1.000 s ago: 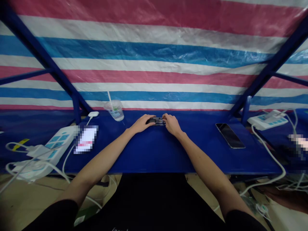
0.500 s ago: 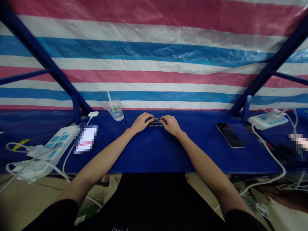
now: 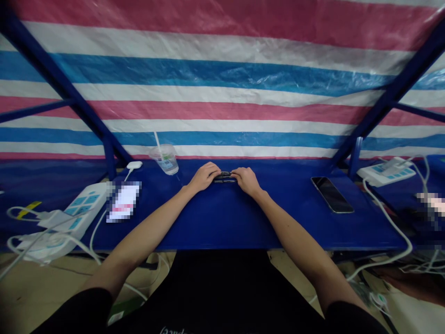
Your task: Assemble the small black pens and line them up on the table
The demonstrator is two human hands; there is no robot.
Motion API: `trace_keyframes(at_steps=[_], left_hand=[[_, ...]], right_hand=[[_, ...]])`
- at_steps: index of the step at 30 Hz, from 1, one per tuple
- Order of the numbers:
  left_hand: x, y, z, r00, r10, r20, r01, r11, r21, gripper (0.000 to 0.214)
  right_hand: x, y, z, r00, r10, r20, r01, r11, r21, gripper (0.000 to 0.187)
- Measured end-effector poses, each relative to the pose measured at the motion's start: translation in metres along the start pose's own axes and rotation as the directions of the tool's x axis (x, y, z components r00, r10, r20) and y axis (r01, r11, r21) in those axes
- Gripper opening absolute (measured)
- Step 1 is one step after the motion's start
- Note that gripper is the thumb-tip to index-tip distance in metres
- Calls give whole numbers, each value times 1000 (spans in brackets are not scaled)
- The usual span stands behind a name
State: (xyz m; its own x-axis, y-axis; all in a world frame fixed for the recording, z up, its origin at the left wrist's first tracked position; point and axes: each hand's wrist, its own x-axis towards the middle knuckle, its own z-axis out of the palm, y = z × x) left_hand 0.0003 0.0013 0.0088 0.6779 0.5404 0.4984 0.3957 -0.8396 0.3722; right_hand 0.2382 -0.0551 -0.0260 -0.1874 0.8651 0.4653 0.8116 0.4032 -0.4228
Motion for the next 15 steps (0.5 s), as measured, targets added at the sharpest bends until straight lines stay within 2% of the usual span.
trace_keyframes(at_steps=[5, 11, 15], left_hand=[[1, 3, -1, 1000, 14, 9, -14, 1000, -6, 35], [0, 7, -1, 998, -45, 33, 44, 998, 37, 50], [-1, 8, -1, 999, -33, 12, 32, 999, 44, 37]], right_hand=[[-1, 0, 0, 999, -30, -21, 30, 1000, 5, 25], [-1, -2, -4, 997, -67, -23, 66, 998, -16, 23], [-1, -5, -5, 998, -61, -21, 62, 998, 32, 24]])
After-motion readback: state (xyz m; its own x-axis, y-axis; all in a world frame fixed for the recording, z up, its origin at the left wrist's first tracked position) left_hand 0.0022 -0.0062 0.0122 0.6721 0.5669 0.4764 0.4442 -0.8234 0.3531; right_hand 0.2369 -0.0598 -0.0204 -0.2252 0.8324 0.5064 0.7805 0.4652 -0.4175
